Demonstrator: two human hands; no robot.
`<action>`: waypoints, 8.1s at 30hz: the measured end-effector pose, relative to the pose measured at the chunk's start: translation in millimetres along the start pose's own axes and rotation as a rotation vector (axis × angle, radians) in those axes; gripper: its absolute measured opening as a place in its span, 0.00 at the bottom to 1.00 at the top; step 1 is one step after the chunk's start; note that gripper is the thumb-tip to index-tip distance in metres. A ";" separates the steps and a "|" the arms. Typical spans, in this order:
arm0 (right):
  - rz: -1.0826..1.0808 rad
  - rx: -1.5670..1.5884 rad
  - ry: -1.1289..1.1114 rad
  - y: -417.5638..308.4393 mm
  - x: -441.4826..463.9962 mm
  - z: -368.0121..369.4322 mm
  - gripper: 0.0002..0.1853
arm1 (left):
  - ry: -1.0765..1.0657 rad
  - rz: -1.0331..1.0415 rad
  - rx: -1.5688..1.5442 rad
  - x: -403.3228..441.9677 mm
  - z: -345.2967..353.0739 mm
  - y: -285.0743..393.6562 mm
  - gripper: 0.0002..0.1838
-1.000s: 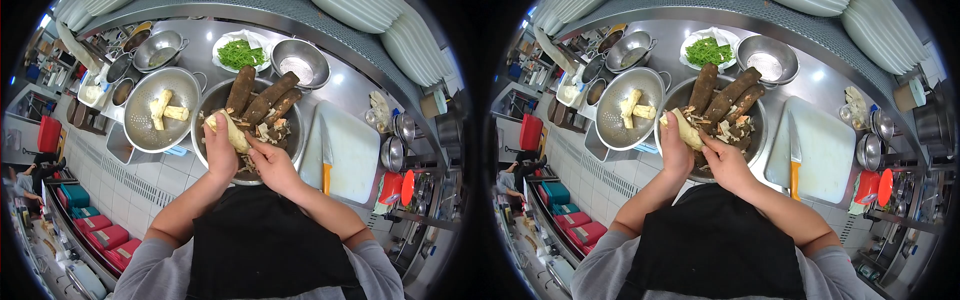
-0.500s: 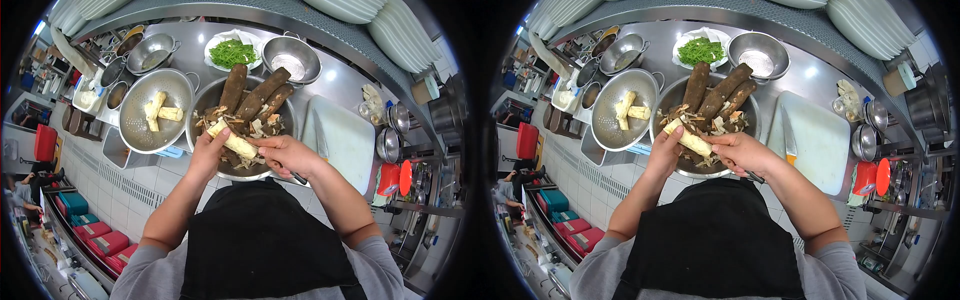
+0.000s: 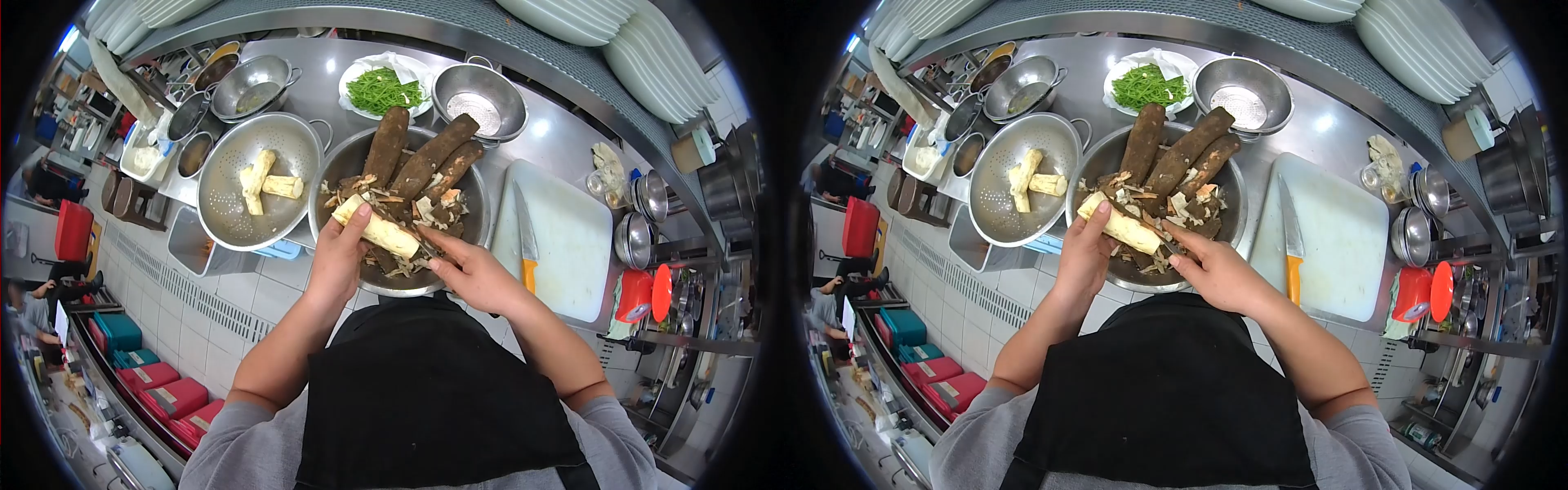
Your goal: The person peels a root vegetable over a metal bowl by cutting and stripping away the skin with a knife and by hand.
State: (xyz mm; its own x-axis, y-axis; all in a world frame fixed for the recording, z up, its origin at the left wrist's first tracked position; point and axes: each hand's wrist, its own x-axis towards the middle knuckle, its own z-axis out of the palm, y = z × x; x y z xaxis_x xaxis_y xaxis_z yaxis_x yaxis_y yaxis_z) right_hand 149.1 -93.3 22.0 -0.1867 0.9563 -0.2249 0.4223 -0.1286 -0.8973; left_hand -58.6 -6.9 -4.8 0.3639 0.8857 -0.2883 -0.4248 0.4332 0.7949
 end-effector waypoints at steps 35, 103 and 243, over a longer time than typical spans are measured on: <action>0.167 0.128 -0.216 -0.3 16.0 -3.4 0.23 | -0.165 -0.131 0.051 2.3 -21.6 -4.8 0.25; -0.129 -0.207 0.183 -11.2 38.4 15.0 0.23 | 0.002 0.068 0.139 2.0 2.4 -20.0 0.19; 0.006 -0.219 0.078 -5.5 27.3 -14.5 0.31 | -0.219 -0.079 0.223 8.7 -31.1 -14.4 0.27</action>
State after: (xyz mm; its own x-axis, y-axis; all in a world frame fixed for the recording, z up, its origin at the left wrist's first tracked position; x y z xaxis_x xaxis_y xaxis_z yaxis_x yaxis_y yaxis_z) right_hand 154.5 -62.7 26.3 -0.1179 0.9743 -0.1920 0.6071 -0.0822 -0.7903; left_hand -75.2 -0.3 -35.4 0.5686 0.7833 -0.2513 -0.2051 0.4308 0.8788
